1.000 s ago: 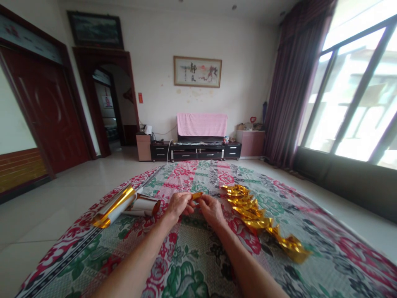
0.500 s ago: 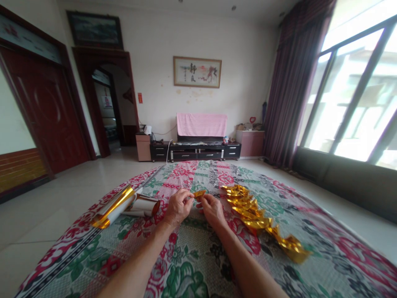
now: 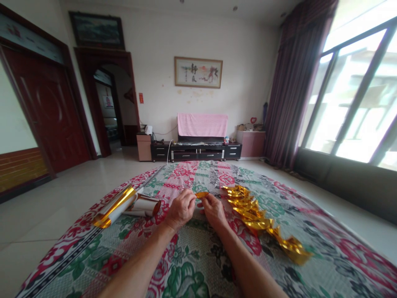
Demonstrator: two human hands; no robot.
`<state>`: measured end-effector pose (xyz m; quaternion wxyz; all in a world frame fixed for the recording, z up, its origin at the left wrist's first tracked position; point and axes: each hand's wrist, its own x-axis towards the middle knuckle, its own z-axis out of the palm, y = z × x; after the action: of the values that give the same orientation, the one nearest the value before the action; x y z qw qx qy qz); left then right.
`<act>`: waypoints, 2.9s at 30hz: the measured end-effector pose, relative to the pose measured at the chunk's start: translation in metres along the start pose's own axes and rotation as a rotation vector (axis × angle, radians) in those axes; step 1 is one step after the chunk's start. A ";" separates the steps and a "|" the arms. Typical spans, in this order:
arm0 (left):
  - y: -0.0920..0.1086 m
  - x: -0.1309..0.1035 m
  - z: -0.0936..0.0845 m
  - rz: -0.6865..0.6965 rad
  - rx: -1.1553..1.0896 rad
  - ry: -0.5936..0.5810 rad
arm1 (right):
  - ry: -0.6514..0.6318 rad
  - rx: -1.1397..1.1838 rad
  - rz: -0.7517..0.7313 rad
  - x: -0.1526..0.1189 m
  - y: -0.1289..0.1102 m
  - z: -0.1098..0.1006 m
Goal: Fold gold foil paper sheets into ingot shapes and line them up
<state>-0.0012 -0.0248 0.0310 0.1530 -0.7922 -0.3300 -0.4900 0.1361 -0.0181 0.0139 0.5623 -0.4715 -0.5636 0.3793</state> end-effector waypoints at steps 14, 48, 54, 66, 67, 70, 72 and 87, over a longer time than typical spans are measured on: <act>-0.007 -0.010 0.008 -0.063 0.000 0.008 | 0.111 0.030 0.044 0.005 0.012 0.001; 0.083 0.006 0.021 -0.376 -0.254 -0.241 | 0.488 -0.251 -0.179 -0.058 -0.060 -0.111; 0.132 0.016 0.041 -0.190 -0.273 -0.326 | 0.372 -0.663 0.012 -0.059 -0.073 -0.163; 0.154 0.017 0.065 -0.102 -0.212 -0.261 | 0.267 -0.885 0.157 -0.060 -0.072 -0.173; 0.155 0.017 0.065 -0.095 -0.209 -0.257 | 0.273 -0.870 0.159 -0.060 -0.071 -0.173; 0.155 0.016 0.066 -0.086 -0.208 -0.248 | 0.286 -0.830 0.151 -0.060 -0.069 -0.175; 0.155 0.016 0.068 -0.088 -0.206 -0.251 | 0.287 -0.830 0.140 -0.059 -0.068 -0.175; 0.155 0.014 0.078 -0.119 -0.228 -0.239 | 0.288 -0.818 0.127 -0.059 -0.067 -0.176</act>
<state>0.1593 -0.0896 0.0188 -0.0074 -0.8362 -0.3342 -0.4349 0.2993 -0.1108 0.0758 0.3777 -0.7370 -0.5534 0.0893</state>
